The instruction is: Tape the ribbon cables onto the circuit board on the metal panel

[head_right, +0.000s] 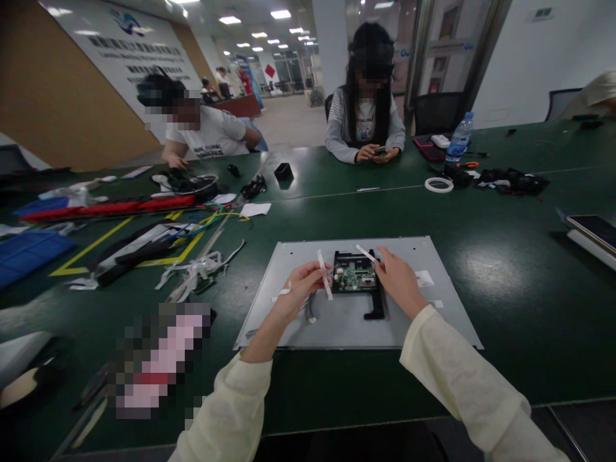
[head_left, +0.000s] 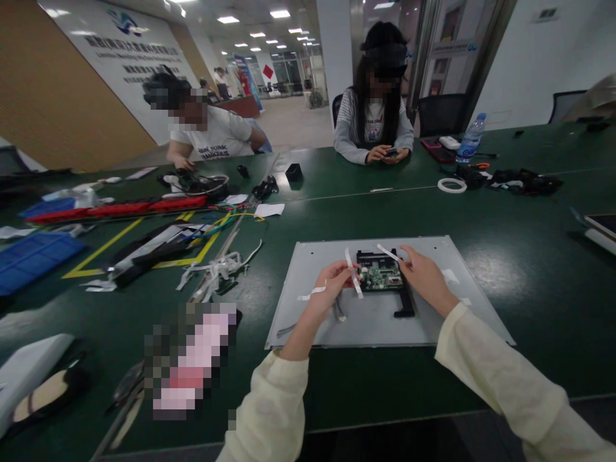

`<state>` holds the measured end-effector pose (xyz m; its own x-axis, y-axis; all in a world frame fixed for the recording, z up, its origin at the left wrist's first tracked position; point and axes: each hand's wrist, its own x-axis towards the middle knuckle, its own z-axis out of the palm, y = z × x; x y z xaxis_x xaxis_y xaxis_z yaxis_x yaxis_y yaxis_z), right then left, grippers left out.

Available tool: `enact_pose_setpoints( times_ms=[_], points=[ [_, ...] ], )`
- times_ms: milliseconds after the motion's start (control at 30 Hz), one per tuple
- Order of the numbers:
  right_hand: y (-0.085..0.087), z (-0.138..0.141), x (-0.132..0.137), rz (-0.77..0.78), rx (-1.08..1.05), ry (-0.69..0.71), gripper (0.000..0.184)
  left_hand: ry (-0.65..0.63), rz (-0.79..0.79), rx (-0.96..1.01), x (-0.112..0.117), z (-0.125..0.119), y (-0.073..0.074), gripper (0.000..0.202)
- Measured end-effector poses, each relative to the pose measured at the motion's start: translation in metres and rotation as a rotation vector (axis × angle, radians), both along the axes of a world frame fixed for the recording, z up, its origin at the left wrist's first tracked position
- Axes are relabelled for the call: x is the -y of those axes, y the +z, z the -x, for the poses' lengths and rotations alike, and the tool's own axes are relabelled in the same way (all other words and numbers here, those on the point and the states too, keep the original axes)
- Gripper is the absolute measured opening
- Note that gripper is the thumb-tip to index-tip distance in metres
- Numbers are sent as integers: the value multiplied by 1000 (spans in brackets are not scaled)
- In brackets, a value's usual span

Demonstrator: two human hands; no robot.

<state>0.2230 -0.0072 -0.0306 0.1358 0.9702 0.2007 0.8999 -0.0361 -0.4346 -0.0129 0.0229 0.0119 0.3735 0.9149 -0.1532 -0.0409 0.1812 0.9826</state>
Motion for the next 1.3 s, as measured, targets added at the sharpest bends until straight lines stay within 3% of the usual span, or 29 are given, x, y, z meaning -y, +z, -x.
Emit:
enact_pose_setpoints(
  times_ms=[300,467,600,733,833,1000,1300],
  points=[
    [4,3,4,6,95,-72,40,-2,-21,-15,1,0,0,28],
    [5,-8,6,-111,55,-56,39,11,-40,-33,-1,2,-3,28],
    [12,-22,-1,-189,79,178,41,17,-51,-49,0,2,-1,28],
    [20,-32,-20,-95,143,490,47,8,-59,-59,2,2,3,27],
    [23,-32,-35,-26,180,619,57,3,-58,-66,3,2,4,27],
    [22,-27,-49,64,241,619,67,9,-47,-88,1,4,1,30],
    [6,-33,-50,122,251,596,75,-11,-47,-84,0,4,0,28]
  ],
)
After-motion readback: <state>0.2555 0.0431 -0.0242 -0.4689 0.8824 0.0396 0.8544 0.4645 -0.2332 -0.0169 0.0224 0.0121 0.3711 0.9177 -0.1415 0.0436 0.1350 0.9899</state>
